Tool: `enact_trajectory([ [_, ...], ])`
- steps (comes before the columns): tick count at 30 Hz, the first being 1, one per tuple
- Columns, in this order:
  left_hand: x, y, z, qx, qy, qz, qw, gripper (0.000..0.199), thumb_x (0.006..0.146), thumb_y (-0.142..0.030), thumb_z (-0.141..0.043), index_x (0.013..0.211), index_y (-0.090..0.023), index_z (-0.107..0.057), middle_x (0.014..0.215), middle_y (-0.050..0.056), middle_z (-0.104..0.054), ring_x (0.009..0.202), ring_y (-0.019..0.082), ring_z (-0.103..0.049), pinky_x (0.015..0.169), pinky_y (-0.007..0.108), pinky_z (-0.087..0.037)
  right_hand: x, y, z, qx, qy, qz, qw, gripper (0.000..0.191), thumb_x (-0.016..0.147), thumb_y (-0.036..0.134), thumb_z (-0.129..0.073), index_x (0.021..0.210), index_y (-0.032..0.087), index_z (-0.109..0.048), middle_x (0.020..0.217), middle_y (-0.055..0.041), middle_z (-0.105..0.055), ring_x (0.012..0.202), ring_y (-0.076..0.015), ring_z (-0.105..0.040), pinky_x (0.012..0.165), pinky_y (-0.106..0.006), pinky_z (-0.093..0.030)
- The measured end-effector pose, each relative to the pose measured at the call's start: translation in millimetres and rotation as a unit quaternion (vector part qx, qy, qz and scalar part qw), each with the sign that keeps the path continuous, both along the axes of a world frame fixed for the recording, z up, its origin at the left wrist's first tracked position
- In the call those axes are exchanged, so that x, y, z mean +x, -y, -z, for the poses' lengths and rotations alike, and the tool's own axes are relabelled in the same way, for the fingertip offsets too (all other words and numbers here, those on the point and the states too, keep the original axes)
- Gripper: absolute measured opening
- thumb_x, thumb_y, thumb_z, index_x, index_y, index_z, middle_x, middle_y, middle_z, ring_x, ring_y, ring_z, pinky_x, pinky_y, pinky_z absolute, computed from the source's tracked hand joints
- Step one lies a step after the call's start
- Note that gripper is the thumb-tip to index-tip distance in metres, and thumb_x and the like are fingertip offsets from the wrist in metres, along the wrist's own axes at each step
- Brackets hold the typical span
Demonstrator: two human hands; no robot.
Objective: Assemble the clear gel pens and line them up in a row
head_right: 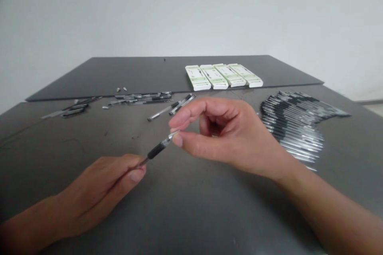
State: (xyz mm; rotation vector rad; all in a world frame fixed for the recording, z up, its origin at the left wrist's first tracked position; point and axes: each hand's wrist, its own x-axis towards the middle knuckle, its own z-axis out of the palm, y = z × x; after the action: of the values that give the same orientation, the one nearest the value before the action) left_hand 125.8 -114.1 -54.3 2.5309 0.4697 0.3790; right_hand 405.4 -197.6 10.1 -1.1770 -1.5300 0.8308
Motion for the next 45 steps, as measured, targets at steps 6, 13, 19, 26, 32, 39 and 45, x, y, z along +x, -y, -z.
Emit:
enact_trajectory([
  [6, 0.5, 0.3, -1.2, 0.005, -0.009, -0.001, 1.000, 0.029, 0.117, -0.035, -0.036, 0.101, -0.024, -0.057, 0.073, -0.006, -0.064, 0.061, 0.016, -0.064, 0.058, 0.030, -0.040, -4.0, 2.4, 0.0, 0.033, 0.084, 0.025, 0.996, 0.015, 0.085, 0.025, -0.090, 0.098, 0.027, -0.085, 0.074, 0.0051, -0.071, 0.054, -0.0063, -0.045, 0.042, -0.023, -0.030],
  [13, 0.1, -2.3, 2.1, 0.027, -0.015, 0.010, 0.999, 0.027, 0.118, -0.034, -0.034, 0.106, -0.024, -0.056, 0.076, -0.005, -0.067, 0.063, 0.018, -0.066, 0.060, 0.031, -0.040, -9.1, 5.3, 3.1, 0.056, 0.114, 0.041, 0.991, 0.022, 0.088, 0.029, -0.088, 0.109, 0.029, -0.084, 0.088, 0.0037, -0.077, 0.055, -0.0064, -0.048, 0.044, -0.023, -0.035],
  [19, 2.7, 2.5, 0.2, 0.022, -0.017, -0.002, 1.000, 0.028, 0.118, -0.036, -0.033, 0.104, -0.024, -0.055, 0.074, -0.004, -0.068, 0.062, 0.019, -0.067, 0.058, 0.031, -0.038, -18.7, 8.4, 4.8, 0.045, 0.066, 0.057, 0.995, 0.031, 0.086, 0.030, -0.090, 0.116, 0.030, -0.084, 0.085, 0.0034, -0.077, 0.056, -0.0077, -0.053, 0.048, -0.022, -0.043],
  [26, 4.7, 14.0, -2.6, -0.097, 0.019, -0.020, 0.995, 0.027, 0.118, -0.039, -0.033, 0.102, -0.026, -0.050, 0.060, -0.010, -0.055, 0.048, 0.014, -0.054, 0.050, 0.027, -0.030, -31.3, 10.3, 6.9, 0.030, -0.004, 0.011, 0.999, 0.030, 0.099, 0.050, -0.077, 0.127, 0.039, -0.083, 0.144, 0.0006, -0.076, 0.134, -0.0225, -0.070, 0.113, -0.036, -0.055],
  [32, 7.2, 15.6, 1.0, -0.174, -0.012, -0.037, 0.984, 0.032, 0.117, -0.046, -0.030, 0.099, -0.026, -0.046, 0.059, -0.008, -0.056, 0.050, 0.015, -0.056, 0.053, 0.027, -0.034, -47.8, 0.4, 20.3, 0.001, -0.132, 0.059, 0.989, 0.011, 0.086, 0.040, -0.092, 0.094, 0.034, -0.087, 0.101, 0.0028, -0.086, 0.100, -0.0184, -0.080, 0.096, -0.033, -0.062],
  [39, 11.3, 23.8, 2.0, -0.283, 0.024, -0.024, 0.959, 0.042, 0.116, -0.060, -0.021, 0.101, -0.026, -0.042, 0.055, -0.010, -0.054, 0.047, 0.015, -0.054, 0.055, 0.027, -0.042, -60.5, 0.4, 23.4, -0.020, -0.173, -0.031, 0.984, 0.029, 0.107, 0.048, -0.066, 0.125, 0.033, -0.083, 0.137, -0.0011, -0.080, 0.140, -0.0237, -0.066, 0.128, -0.046, -0.041],
  [45, 11.5, 29.3, 0.2, -0.307, 0.023, -0.021, 0.951, 0.043, 0.116, -0.062, -0.023, 0.102, -0.026, -0.043, 0.055, -0.010, -0.053, 0.046, 0.014, -0.053, 0.055, 0.027, -0.043, -60.1, -1.9, 27.4, -0.008, -0.201, 0.027, 0.979, 0.017, 0.094, 0.044, -0.084, 0.107, 0.034, -0.086, 0.114, 0.0011, -0.086, 0.121, -0.0234, -0.075, 0.119, -0.043, -0.050],
])
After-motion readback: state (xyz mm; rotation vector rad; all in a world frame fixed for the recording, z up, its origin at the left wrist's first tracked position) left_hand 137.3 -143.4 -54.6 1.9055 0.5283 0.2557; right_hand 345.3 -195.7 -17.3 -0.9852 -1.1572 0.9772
